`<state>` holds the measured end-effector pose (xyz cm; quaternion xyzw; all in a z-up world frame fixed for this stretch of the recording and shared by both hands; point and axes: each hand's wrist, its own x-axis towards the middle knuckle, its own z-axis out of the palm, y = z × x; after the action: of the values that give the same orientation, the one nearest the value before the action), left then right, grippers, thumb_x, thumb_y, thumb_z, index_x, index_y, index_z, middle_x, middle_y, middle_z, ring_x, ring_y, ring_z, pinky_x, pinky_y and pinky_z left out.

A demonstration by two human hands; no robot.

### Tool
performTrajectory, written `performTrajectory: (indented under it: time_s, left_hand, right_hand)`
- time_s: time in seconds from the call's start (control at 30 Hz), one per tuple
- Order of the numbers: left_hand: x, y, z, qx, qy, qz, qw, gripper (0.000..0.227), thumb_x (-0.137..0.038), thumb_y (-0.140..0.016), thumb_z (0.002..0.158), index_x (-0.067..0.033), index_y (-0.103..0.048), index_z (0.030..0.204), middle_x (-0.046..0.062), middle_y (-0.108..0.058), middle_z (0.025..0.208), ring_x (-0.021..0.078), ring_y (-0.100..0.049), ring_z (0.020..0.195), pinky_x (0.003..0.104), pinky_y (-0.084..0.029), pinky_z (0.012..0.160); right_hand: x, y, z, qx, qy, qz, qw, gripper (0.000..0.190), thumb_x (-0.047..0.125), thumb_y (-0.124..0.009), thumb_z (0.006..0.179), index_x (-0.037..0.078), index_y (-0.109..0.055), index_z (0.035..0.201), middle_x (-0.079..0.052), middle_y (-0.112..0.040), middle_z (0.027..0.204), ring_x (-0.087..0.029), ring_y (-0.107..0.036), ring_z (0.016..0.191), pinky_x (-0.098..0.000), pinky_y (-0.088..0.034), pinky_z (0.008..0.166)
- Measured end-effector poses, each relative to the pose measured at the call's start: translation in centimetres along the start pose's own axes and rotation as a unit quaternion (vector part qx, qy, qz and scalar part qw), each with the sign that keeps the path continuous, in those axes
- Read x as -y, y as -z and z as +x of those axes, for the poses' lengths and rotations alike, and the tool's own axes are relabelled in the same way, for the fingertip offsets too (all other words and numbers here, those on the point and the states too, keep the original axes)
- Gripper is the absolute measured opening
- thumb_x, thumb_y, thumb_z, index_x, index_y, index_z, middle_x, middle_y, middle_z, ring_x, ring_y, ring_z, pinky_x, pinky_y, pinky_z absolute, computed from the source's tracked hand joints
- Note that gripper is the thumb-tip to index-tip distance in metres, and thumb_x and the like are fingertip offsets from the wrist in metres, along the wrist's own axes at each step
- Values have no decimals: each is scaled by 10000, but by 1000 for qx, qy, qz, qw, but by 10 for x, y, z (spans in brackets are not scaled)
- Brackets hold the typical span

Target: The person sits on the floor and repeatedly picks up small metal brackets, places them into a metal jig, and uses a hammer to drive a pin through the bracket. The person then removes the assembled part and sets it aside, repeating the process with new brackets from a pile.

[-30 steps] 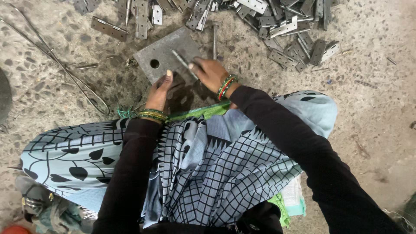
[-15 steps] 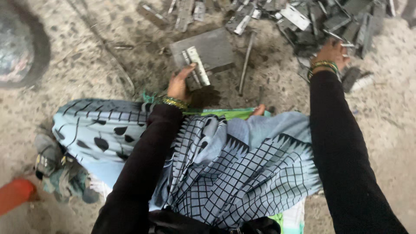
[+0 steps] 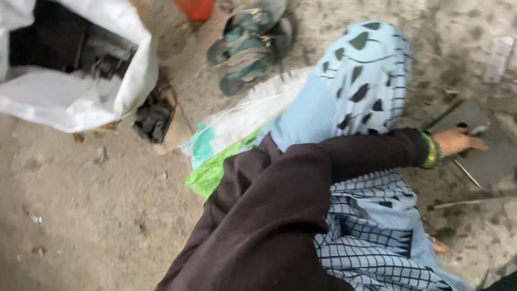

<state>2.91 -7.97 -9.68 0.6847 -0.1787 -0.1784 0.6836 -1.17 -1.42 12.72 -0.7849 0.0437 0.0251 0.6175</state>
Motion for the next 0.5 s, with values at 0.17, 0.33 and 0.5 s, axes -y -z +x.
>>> performTrajectory:
  time_s: [0.17,0.33,0.5]
  left_hand:
    - [-51,-1,-43,3,19,-36,999,375,-293,-504,1025,-145,-677,1322,151,-757,1143,292,-752,958,400,-581,885]
    - [-54,27,-166,-5,103,-105,989,370,-296,-491,1036,-157,-655,1336,143,-762,1133,292,-749,964,399,-576,891]
    - [-16,70,-143,-82,95,-60,990,365,-299,-478,1047,-168,-633,1351,136,-767,1124,293,-747,970,398,-571,897]
  right_hand:
    - [175,-103,-74,254,83,122,956,590,415,-652,1008,74,-489,1461,-163,-616,1399,-259,-657,1236,-412,-594,963]
    - [279,-141,-112,403,216,59,887,563,383,-613,1059,49,-433,1475,-172,-657,1360,-235,-718,1200,-331,-650,951]
    - [248,-113,-103,262,318,-210,887,362,203,-672,1051,0,-601,1342,-170,-718,1248,-270,-725,1150,-373,-583,953]
